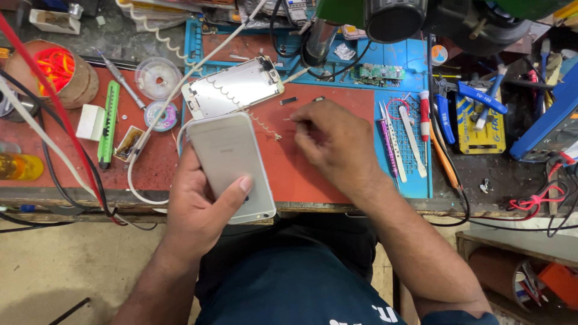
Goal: The person disassembles a smartphone by removing the back cover and using a screwdriver and tweezers to detach internal components. They carefully unscrew and lift parts from the motherboard area, placing them on the workbench.
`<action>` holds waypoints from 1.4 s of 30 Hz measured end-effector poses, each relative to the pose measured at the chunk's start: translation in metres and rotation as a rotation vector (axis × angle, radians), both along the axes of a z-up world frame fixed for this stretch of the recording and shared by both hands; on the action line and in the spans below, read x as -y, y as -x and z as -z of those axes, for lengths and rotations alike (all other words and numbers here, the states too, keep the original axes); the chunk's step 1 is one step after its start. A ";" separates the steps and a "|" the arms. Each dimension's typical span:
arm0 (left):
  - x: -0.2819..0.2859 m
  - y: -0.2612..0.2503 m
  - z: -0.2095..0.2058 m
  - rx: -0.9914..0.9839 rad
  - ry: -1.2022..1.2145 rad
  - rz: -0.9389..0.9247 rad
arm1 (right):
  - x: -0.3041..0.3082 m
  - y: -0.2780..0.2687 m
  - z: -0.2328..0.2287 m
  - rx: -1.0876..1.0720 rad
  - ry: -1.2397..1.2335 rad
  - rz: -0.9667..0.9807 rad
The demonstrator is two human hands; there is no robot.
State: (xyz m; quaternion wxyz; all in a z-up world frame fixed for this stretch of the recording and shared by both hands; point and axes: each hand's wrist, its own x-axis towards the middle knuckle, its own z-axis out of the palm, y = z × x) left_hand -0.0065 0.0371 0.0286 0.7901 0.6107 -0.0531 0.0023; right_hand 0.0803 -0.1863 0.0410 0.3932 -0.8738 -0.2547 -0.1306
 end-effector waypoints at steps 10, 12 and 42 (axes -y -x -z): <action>-0.008 0.017 0.005 -0.053 0.394 -0.134 | -0.010 -0.006 -0.005 0.243 0.322 -0.084; -0.011 0.017 0.006 -0.060 0.419 -0.142 | -0.012 0.002 -0.009 0.268 0.270 -0.054; -0.005 0.023 -0.001 -0.190 0.908 0.065 | 0.036 0.076 0.010 -0.046 -0.045 0.460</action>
